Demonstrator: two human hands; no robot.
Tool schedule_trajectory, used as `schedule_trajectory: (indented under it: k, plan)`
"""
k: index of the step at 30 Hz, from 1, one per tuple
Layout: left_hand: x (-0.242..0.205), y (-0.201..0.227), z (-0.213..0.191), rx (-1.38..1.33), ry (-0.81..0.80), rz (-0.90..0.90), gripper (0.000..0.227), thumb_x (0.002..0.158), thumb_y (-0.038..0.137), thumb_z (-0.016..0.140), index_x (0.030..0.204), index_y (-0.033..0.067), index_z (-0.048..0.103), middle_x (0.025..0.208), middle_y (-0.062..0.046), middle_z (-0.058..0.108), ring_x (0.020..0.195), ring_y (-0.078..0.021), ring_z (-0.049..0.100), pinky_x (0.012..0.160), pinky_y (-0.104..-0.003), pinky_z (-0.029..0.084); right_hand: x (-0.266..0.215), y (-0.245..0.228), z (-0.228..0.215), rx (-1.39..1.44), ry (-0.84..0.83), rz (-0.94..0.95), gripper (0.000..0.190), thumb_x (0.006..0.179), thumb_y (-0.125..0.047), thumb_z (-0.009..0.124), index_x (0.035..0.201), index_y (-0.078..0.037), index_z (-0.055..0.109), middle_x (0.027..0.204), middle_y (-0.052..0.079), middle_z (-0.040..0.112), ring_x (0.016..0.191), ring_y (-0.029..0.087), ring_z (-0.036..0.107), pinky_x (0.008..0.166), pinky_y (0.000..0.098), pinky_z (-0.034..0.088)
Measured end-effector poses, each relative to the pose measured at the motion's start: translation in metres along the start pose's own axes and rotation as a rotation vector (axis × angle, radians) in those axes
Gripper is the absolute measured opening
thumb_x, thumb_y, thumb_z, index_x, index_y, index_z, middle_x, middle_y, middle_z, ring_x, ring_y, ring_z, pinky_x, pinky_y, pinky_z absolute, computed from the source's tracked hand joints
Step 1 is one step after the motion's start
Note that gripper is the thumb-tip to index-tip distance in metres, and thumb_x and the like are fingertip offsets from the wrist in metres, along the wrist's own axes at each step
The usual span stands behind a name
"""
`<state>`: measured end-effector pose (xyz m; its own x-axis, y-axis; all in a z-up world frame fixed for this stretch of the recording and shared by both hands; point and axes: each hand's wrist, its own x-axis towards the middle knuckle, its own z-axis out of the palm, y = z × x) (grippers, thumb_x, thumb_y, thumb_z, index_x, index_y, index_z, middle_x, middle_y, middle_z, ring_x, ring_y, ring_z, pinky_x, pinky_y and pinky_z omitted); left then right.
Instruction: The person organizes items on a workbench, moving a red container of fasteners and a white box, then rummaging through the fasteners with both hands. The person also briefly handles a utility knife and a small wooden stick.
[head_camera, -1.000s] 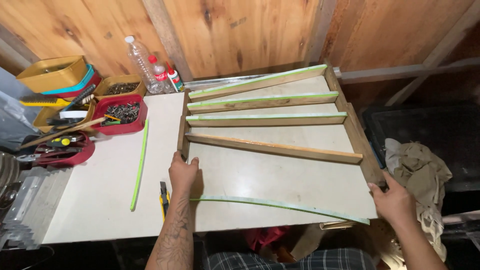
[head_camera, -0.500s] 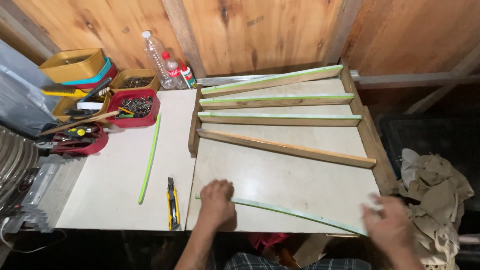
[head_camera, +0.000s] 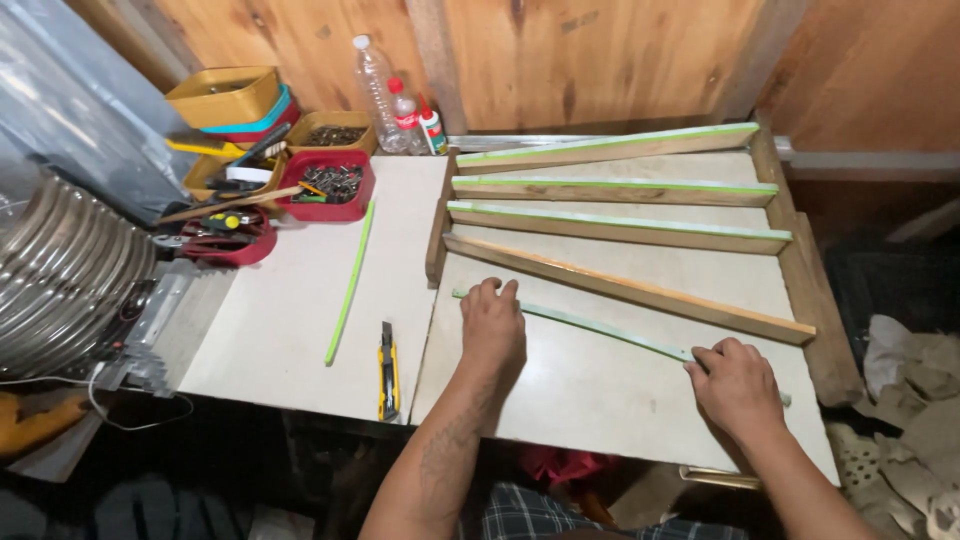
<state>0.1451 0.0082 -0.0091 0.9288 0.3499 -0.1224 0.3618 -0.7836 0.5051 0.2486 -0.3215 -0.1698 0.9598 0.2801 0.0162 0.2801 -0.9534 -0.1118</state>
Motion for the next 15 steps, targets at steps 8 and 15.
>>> schedule_trajectory:
  k: [8,15]
  plan:
    - [-0.012,-0.197,0.052,0.272,0.453,-0.143,0.067,0.086,0.041,0.061,0.145,0.0119,0.053,0.145,-0.019,0.048,0.133,-0.0397,0.041,0.109,-0.057,0.031,0.006,-0.008,-0.010,0.062,-0.069,0.165,0.046,0.096,-0.050,0.055,0.131,-0.026,0.074,0.120,0.006,0.070,0.122,0.031,0.060,0.111,0.0427,0.047]
    - [-0.038,-0.274,0.071,0.339,0.633,-0.103,0.062,0.079,0.019,0.066,0.138,0.0031,0.057,0.104,-0.019,0.063,0.093,-0.0432,0.059,0.085,-0.055,0.051,-0.035,-0.081,-0.079,0.124,-0.239,0.197,0.061,0.097,-0.058,0.048,0.147,-0.024,0.056,0.134,0.005,0.064,0.126,0.024,0.058,0.107,0.0444,0.052]
